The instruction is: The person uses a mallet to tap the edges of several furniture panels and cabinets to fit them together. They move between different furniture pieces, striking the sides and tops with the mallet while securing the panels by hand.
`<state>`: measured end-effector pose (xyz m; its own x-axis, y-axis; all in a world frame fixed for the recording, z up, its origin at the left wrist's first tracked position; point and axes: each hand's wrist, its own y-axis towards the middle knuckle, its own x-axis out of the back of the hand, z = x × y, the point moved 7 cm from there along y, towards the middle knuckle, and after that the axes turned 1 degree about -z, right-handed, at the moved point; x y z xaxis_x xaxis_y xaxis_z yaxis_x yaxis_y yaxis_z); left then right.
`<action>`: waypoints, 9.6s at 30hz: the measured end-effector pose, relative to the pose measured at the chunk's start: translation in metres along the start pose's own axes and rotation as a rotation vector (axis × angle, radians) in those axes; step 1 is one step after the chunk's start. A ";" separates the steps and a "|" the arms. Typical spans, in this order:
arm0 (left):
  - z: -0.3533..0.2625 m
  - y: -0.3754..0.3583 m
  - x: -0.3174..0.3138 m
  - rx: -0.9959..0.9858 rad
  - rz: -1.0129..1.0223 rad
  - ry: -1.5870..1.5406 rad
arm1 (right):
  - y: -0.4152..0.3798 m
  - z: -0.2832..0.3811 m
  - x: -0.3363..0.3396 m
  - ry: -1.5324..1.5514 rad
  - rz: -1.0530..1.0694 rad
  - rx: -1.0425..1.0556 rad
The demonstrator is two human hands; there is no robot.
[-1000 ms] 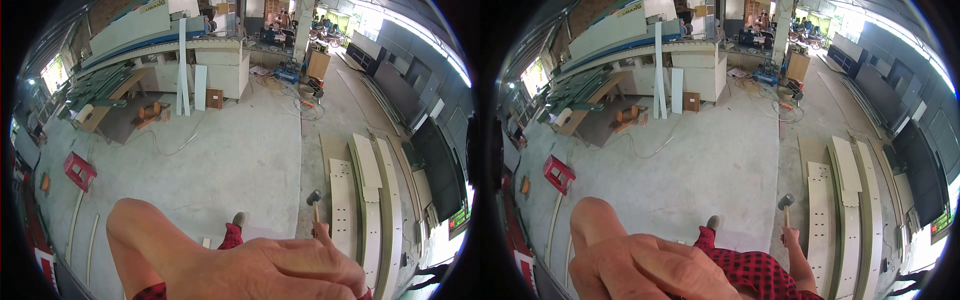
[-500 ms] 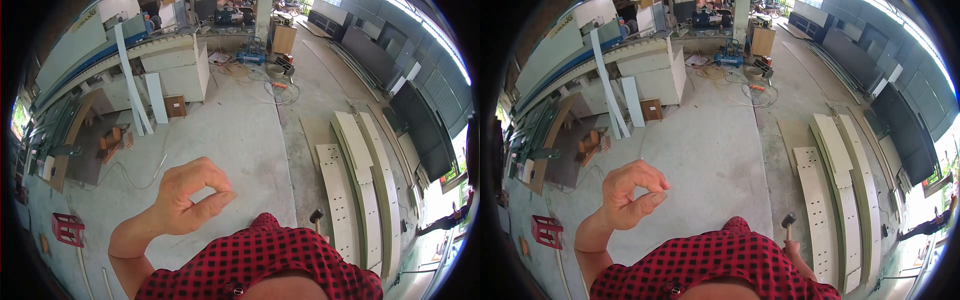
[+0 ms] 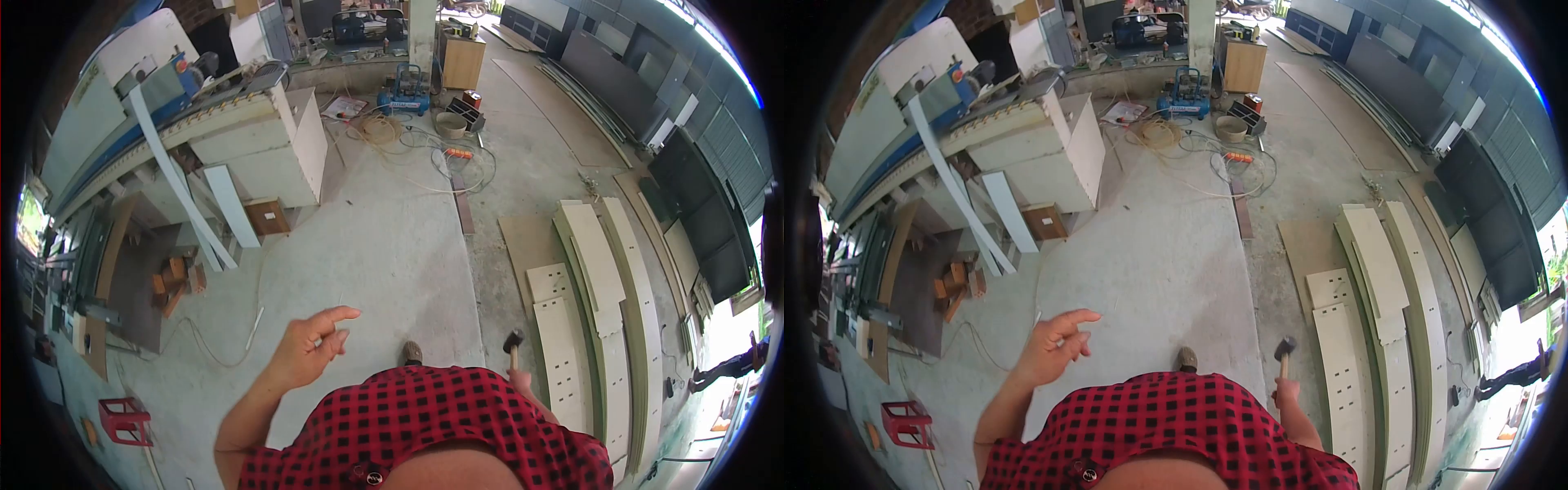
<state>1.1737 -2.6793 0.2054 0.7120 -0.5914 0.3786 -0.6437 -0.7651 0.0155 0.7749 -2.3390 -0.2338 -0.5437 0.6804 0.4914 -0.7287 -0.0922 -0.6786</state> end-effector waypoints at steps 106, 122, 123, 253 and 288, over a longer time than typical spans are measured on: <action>-0.308 2.896 -1.651 -0.349 0.396 0.685 | 2.064 2.021 0.843 0.833 -0.112 0.004; -0.020 2.907 -1.808 0.261 0.843 0.817 | 2.244 2.048 1.199 0.845 -0.359 0.104; -0.030 2.901 -1.844 -0.282 1.208 1.117 | 2.259 2.040 1.215 0.874 -0.367 0.080; -1.004 3.665 -2.907 -0.449 0.276 0.433 | 2.989 2.595 1.832 0.694 -0.017 0.641; -0.975 3.707 -2.954 -0.718 0.154 0.346 | 2.930 2.441 2.055 0.876 -0.636 0.463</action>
<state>-3.5893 -3.5197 0.0466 0.5495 -0.4742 0.6879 -0.8340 -0.2620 0.4856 -3.4942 -2.9854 0.1203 0.3123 0.9500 0.0049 -0.9455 0.3113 -0.0950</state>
